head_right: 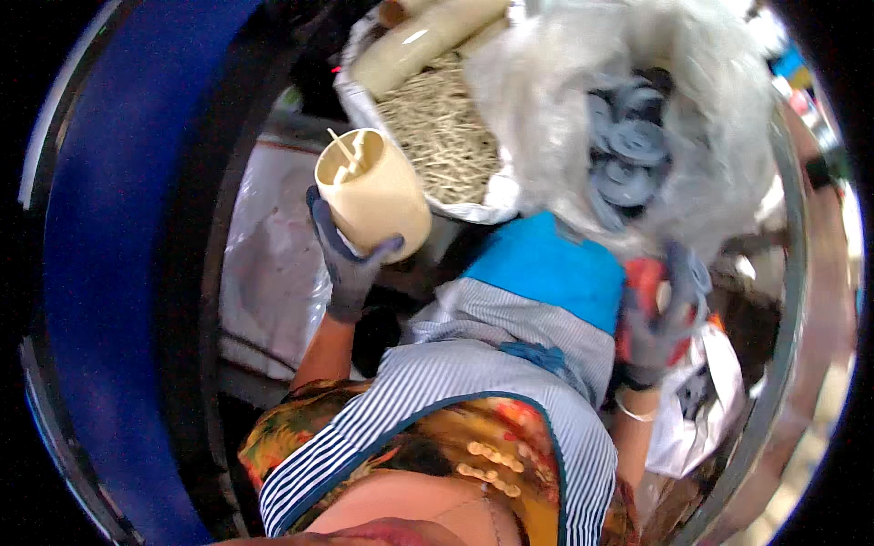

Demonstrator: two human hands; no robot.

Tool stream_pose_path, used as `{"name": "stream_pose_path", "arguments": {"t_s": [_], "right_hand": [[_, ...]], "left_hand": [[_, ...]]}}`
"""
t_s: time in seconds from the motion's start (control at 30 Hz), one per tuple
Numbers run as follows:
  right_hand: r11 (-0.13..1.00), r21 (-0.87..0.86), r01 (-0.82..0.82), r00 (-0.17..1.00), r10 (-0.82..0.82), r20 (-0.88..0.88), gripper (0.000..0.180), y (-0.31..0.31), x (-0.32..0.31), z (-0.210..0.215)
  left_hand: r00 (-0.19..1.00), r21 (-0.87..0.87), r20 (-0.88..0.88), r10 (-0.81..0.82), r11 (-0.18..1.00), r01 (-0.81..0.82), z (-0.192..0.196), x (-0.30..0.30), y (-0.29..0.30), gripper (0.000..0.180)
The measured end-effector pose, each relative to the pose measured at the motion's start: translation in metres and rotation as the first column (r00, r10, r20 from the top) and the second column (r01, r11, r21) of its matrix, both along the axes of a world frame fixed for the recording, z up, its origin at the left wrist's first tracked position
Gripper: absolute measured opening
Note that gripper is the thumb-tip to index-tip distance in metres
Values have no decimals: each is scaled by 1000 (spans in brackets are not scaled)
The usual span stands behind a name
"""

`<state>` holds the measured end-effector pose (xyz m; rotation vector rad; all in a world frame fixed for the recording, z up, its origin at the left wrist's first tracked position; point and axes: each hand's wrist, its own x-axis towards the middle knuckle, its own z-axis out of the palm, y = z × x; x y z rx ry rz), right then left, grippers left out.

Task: The person fits grey lids onto cream-colored ceramic pitchers and moves the completed items to a side table.

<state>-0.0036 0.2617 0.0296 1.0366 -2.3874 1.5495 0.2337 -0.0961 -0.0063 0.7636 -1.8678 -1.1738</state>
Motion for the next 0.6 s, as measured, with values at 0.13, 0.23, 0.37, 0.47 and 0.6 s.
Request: {"name": "stream_pose_path", "arguments": {"t_s": [0.13,0.23,0.37,0.47,0.6], "right_hand": [[897,-36,-440,879,439,186,120,-75,17,12],[860,-10,-510,833,497,243,127,-79,11,7],[744,-188,-641,643,655,398,129,-51,-4,-3],[598,-226,-769,443,754,484,131,-52,-19,-5],[532,-219,-818,368,776,512,131,-52,-31,-10]], "left_hand": [[891,-289,62,-450,846,448,19,-47,80,119],[821,-421,-5,-571,746,516,-4,-58,87,101],[705,-770,168,-689,355,530,60,-81,62,51],[392,-816,330,-859,-51,576,73,-107,77,40],[362,-711,520,-774,-157,685,94,-124,83,48]]}}
